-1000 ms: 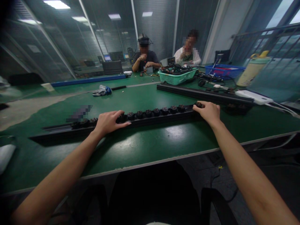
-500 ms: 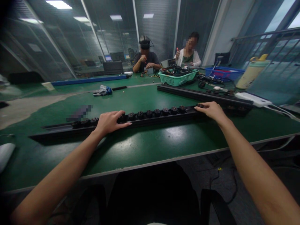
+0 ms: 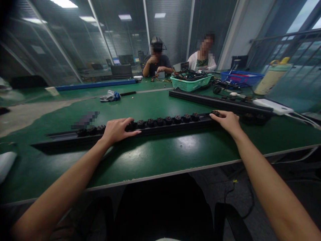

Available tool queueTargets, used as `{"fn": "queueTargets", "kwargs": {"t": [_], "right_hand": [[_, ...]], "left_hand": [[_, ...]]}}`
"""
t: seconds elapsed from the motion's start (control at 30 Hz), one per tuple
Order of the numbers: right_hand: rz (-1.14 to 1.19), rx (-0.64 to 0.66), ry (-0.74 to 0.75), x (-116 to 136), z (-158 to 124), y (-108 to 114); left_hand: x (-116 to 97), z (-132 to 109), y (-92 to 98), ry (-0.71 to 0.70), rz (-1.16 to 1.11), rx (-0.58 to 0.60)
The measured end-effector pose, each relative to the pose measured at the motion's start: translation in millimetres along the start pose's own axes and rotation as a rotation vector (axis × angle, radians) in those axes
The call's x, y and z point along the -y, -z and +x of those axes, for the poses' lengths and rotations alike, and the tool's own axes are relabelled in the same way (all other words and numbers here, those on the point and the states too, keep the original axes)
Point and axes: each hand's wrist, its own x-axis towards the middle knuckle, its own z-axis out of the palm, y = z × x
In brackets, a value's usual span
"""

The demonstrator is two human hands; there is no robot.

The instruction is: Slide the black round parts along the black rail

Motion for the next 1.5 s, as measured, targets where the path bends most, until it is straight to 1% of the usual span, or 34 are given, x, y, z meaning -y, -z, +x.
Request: {"fn": "queueTargets", "kwargs": {"t": [0.1, 0.23, 0.5, 0.8, 1.0, 1.07, 1.37, 1.5], "right_hand": [[0.015, -0.028, -0.058, 9.0, -2.9, 3.7], [0.006, -0.035, -0.064, 14.7, -5.4, 5.1], [0.014, -0.041, -0.096, 8.1, -0.2, 1.7], [0.039, -0.060, -0.122, 9.3, -0.4, 0.1], [0.143, -0.039, -0.061, 1.6, 2.1, -1.6], [0.162, -0.040, -0.063, -1.1, 3.3, -1.8], [0.121, -0.063, -0.084, -3.7, 5.5, 1.1], [0.118, -0.074, -0.079, -8.3, 7.9, -1.5]], "left_hand": [[-0.5, -0.2, 0.5, 0.001, -0.005, -0.002], [-0.6, -0.6, 0.4, 0.010, -0.008, 0.001], [1.2, -0.1, -1.4, 0.002, 0.008, 0.002], [0.1, -0.5, -0.5, 0.012, -0.003, 0.009], [1.2, -0.2, -0.9, -0.006, -0.006, -0.007], [1.5, -0.3, -1.1, -0.011, -0.003, -0.012], [1.4, -0.7, -1.6, -0.004, 0.000, -0.009], [1.5, -0.3, -2.1, -0.006, 0.010, -0.013]]}}
